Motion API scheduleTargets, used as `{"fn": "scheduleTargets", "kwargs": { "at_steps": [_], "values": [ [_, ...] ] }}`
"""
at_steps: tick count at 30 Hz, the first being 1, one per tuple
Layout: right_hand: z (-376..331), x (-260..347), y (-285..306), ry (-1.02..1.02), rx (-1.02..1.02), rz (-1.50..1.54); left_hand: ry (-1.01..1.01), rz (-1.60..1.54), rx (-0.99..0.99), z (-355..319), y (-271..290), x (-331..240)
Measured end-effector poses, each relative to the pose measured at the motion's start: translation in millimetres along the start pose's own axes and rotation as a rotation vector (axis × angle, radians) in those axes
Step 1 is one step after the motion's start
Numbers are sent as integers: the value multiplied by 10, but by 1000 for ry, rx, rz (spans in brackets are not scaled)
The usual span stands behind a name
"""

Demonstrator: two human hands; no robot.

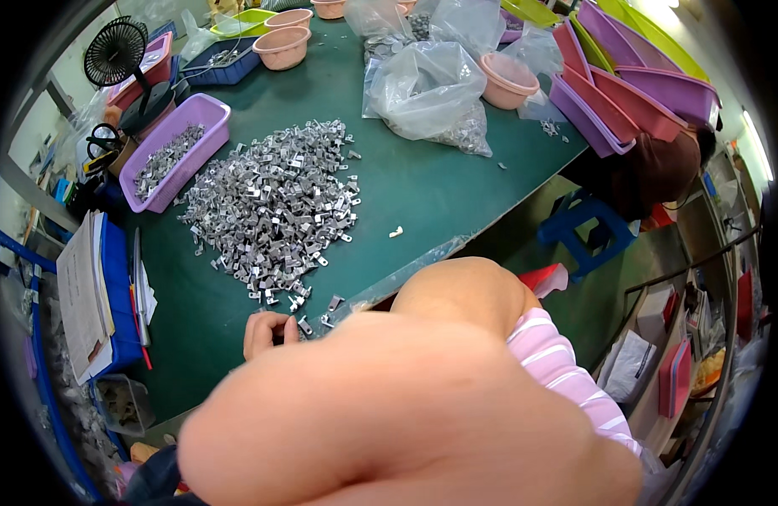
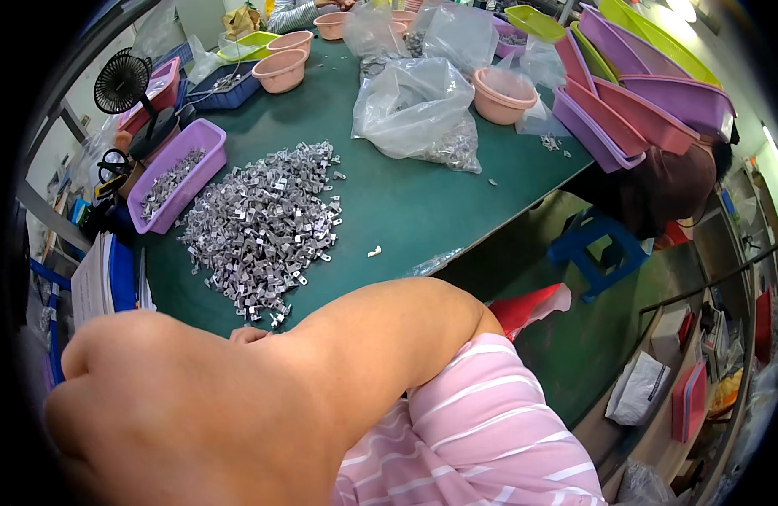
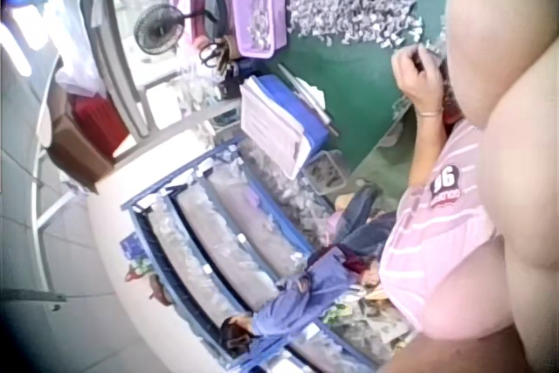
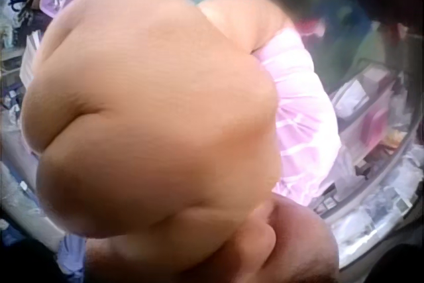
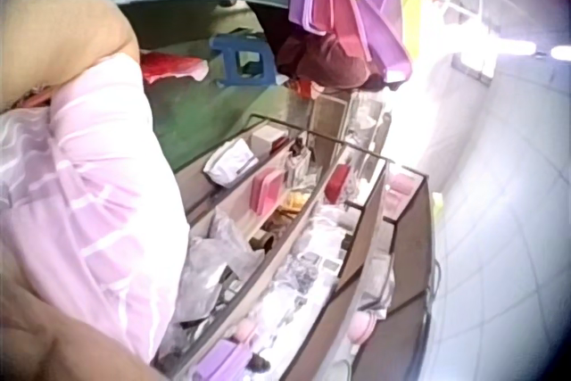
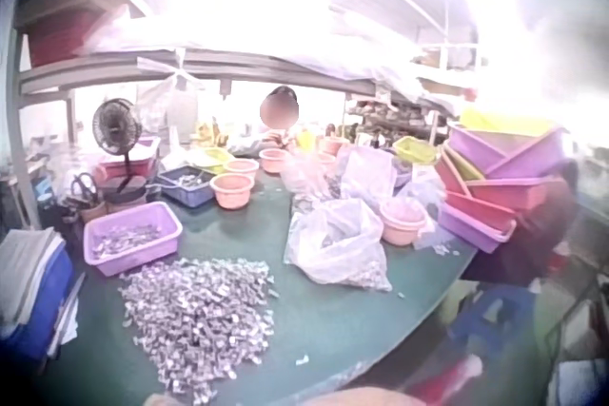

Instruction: The person picks up metal zipper sliders from a large pile on a table, checks each one, and places them into a small red container or a purple tray.

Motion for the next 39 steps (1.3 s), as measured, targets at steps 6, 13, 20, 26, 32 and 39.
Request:
{"fn": "scheduleTargets", "kwargs": {
  "at_steps": [6,13,20,26,32,39],
  "values": [
    [-388,-343,250,-54,-1,-171,-95,8,9,79,125,-76],
    [-1579,-2596,2419,-719,186,-1314,-174,17,-22,106,67,-234],
    [-2902,-2916,3487,-1627,324,-1179,-130,60,-31,72,30,-162],
    [-2739,-2587,2361,-1389,880,-1178,-161,157,-5,52,53,-195],
    [-2726,-2883,3289,-1480,395,-974,-181,165,-31,61,49,-243],
    [-2996,-2961,3336,-1849,184,-1206,-189,191,-59,82,64,-257]
  ]
}}
Point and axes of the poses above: each hand's wrist, its own z-axis towards the middle knuckle, its own y-axis out of the back of the hand, x = y × z, the point moved 9 cm from there along z, towards the middle knuckle, and after that the axes turned 13 degrees about z, right-handed, at the moved point
